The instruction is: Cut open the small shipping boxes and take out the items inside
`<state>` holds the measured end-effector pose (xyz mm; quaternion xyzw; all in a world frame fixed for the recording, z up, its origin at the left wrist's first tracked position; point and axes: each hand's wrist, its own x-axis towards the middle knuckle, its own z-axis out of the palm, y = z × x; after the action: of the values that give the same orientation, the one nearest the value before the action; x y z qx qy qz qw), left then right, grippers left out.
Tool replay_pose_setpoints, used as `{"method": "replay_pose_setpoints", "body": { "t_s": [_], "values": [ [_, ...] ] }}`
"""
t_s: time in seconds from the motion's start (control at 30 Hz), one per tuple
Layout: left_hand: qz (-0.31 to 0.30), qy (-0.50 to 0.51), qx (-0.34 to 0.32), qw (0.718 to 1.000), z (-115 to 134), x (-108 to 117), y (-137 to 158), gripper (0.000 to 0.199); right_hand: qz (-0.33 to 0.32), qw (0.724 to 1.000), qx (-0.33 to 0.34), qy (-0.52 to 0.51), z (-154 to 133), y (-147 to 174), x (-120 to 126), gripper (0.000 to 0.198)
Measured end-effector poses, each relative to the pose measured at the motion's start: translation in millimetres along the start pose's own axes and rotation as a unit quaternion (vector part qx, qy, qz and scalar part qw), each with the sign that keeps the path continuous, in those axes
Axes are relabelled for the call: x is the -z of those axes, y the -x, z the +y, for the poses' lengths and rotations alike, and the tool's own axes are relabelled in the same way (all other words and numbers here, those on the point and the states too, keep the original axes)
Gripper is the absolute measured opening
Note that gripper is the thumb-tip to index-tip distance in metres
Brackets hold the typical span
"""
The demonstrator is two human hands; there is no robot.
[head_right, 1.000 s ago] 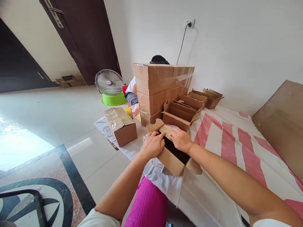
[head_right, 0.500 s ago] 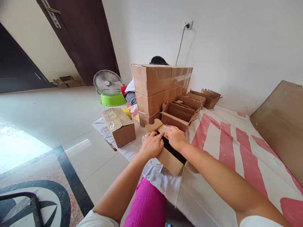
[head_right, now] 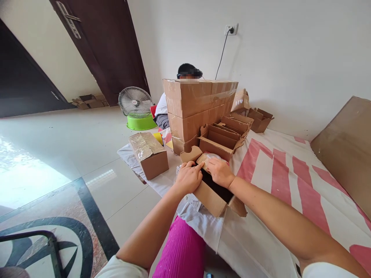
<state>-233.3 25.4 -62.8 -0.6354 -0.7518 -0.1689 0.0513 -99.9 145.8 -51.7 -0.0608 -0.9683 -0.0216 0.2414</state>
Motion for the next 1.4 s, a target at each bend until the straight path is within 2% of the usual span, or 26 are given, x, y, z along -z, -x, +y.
{"method": "replay_pose_setpoints", "body": {
  "t_s": [0.17, 0.4, 0.47, 0.57, 0.67, 0.93, 1.03, 1.13, 1.2, 1.3, 1.4],
  "values": [
    [-0.003, 0.005, 0.004, 1.000, 4, 0, 1, 0.047, 0.008, 0.999, -0.001, -0.040, -1, 7, 4, 0.018],
    [0.004, 0.009, 0.002, 1.000, 2, 11, -12, 0.043, 0.005, 0.995, -0.099, -0.007, -3, 5, 9, 0.018],
    [0.013, 0.010, -0.027, 1.000, 0, 16, -24, 0.037, -0.003, 0.993, -0.116, 0.003, -3, 2, 11, 0.016],
    [-0.002, 0.019, -0.106, 0.994, -3, 20, -47, 0.022, -0.024, 0.991, -0.133, 0.017, -3, 0, 13, 0.011],
    [-0.022, 0.023, -0.150, 0.988, -4, 18, -63, 0.020, -0.039, 0.989, -0.140, 0.026, -3, 0, 15, 0.011],
    [-0.011, 0.013, -0.144, 0.989, 4, 8, -69, 0.024, -0.046, 0.995, -0.089, 0.017, -5, 10, 28, 0.014],
    [-0.001, 0.009, -0.115, 0.993, -1, 7, -77, 0.027, -0.061, 0.997, -0.039, -0.003, -28, 19, 41, 0.014],
    [0.013, 0.005, -0.086, 0.996, -9, 8, -84, 0.031, -0.063, 0.996, 0.033, -0.044, -56, 34, 66, 0.017],
    [0.018, 0.003, -0.085, 0.996, -11, 8, -85, 0.031, -0.023, 0.997, 0.002, -0.080, -66, 48, 89, 0.021],
    [0.023, 0.001, -0.095, 0.995, -8, 7, -81, 0.032, 0.056, 0.983, -0.119, -0.132, -59, 84, 120, 0.023],
    [0.026, 0.003, -0.105, 0.994, -2, 5, -75, 0.034, 0.118, 0.951, -0.250, -0.136, -43, 137, 134, 0.025]
  ]
}}
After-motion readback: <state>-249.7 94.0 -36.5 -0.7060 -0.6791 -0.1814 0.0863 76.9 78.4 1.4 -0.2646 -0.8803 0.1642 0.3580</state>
